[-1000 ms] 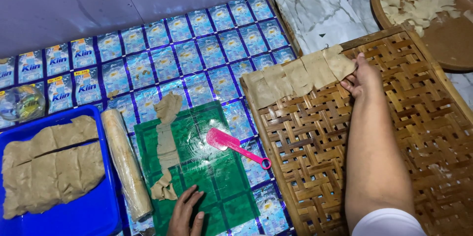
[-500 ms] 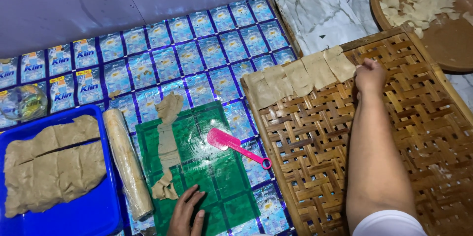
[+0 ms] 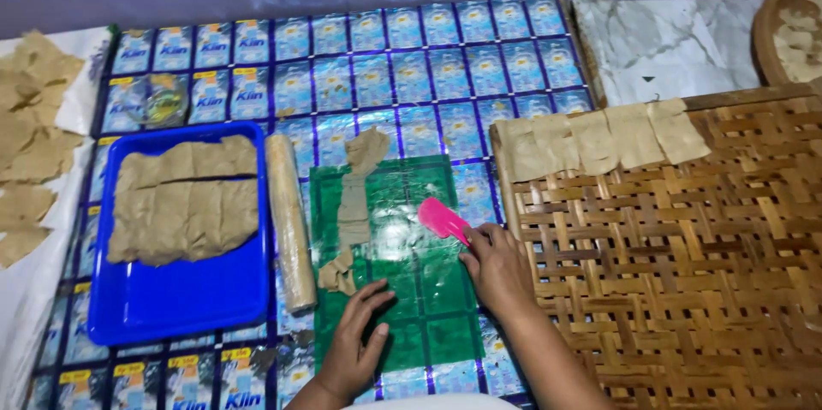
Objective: Rolling out dough and cutting it into squares to prepare crackers for drying.
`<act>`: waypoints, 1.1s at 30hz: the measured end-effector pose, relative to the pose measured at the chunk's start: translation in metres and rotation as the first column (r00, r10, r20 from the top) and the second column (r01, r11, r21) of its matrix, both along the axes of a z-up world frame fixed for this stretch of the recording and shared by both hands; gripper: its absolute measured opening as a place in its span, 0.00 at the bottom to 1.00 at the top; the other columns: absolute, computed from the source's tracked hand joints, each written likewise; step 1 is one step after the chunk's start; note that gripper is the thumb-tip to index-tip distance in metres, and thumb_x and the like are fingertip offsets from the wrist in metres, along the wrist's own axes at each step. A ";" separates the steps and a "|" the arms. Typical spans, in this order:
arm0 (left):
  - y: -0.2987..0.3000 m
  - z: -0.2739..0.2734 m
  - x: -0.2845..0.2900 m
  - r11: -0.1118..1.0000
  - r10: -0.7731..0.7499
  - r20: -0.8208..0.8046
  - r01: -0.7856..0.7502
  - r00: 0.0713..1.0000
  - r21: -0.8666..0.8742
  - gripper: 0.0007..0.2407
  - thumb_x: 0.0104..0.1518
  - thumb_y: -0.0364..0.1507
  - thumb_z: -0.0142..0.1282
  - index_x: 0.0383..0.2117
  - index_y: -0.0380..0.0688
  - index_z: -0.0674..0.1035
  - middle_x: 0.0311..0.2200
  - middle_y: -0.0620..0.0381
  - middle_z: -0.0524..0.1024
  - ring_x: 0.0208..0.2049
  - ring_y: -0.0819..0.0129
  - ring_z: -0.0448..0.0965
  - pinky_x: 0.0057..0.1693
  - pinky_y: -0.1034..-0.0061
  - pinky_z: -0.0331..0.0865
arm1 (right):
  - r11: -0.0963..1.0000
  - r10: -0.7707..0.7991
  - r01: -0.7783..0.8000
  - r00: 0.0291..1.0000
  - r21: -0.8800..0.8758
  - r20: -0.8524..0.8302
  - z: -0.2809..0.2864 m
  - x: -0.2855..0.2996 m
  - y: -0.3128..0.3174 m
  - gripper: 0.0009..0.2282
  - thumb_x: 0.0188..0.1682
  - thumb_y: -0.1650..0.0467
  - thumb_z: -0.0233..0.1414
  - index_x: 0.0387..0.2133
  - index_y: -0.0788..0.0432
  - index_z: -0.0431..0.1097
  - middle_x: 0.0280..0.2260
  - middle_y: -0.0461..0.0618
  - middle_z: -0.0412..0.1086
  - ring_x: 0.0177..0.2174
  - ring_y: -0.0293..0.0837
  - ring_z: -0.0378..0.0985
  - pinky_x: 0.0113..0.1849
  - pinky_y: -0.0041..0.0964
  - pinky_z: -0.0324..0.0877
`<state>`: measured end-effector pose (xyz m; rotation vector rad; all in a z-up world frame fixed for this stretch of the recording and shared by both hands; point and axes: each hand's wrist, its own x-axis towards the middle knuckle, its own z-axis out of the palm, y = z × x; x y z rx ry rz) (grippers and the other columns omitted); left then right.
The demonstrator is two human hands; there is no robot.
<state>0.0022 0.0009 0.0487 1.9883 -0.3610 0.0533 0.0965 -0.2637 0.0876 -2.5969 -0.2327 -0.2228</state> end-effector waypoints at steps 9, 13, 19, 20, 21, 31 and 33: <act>0.018 0.025 -0.016 0.983 0.184 -0.002 -0.184 0.983 -0.026 0.15 0.62 0.23 0.54 0.55 0.36 0.76 0.60 0.43 0.70 0.60 0.47 0.74 0.61 0.63 0.69 | 0.969 0.049 -0.056 0.998 -0.242 -0.035 -0.005 -0.020 0.022 0.18 0.43 0.72 0.56 0.50 0.50 0.74 0.36 0.56 0.69 0.37 0.57 0.75 0.37 0.53 0.71; 0.039 0.021 -0.023 0.934 0.261 0.240 -0.308 0.935 0.181 0.15 0.60 0.23 0.53 0.54 0.36 0.73 0.59 0.42 0.68 0.61 0.44 0.70 0.64 0.59 0.65 | 0.982 0.174 -0.183 0.970 -0.040 -0.170 0.015 -0.053 0.063 0.16 0.45 0.73 0.54 0.48 0.51 0.74 0.37 0.56 0.70 0.31 0.57 0.78 0.32 0.53 0.74; 0.050 0.013 -0.030 0.939 0.293 0.108 -0.307 0.950 0.153 0.20 0.60 0.22 0.52 0.60 0.34 0.67 0.62 0.38 0.64 0.64 0.41 0.66 0.65 0.60 0.64 | 0.926 0.333 -0.370 0.892 -0.074 -0.305 -0.025 -0.027 0.104 0.17 0.50 0.68 0.53 0.54 0.40 0.71 0.36 0.57 0.74 0.32 0.62 0.79 0.32 0.55 0.74; 0.052 0.017 -0.030 0.946 0.273 0.117 -0.288 0.955 0.148 0.20 0.60 0.21 0.51 0.60 0.34 0.67 0.62 0.38 0.63 0.64 0.41 0.66 0.65 0.59 0.63 | 0.945 0.290 -0.318 0.924 -0.077 -0.250 -0.034 -0.013 0.107 0.17 0.50 0.68 0.53 0.54 0.40 0.72 0.37 0.58 0.74 0.33 0.62 0.79 0.33 0.55 0.74; 0.053 0.020 -0.029 0.952 0.251 0.129 -0.269 0.959 0.145 0.21 0.59 0.21 0.51 0.61 0.34 0.67 0.63 0.38 0.63 0.65 0.41 0.65 0.66 0.59 0.63 | 0.962 0.245 -0.264 0.950 -0.077 -0.192 -0.043 0.002 0.110 0.17 0.50 0.68 0.53 0.54 0.40 0.72 0.37 0.59 0.74 0.34 0.63 0.79 0.34 0.55 0.74; 0.065 0.043 0.020 0.979 0.152 0.129 -0.167 0.980 0.116 0.20 0.61 0.22 0.53 0.61 0.36 0.68 0.64 0.38 0.62 0.65 0.42 0.67 0.65 0.61 0.66 | 0.976 0.158 -0.064 0.868 0.209 -0.470 -0.023 0.089 0.068 0.12 0.56 0.66 0.48 0.46 0.57 0.75 0.22 0.53 0.78 0.25 0.49 0.83 0.32 0.42 0.74; 0.064 0.041 0.050 0.965 0.168 0.175 -0.198 0.970 0.171 0.19 0.61 0.22 0.53 0.60 0.37 0.70 0.64 0.40 0.64 0.63 0.41 0.68 0.64 0.60 0.66 | 0.963 0.153 0.008 0.806 0.270 -0.572 0.008 0.089 0.064 0.11 0.54 0.68 0.49 0.45 0.59 0.73 0.23 0.51 0.77 0.22 0.48 0.75 0.28 0.44 0.69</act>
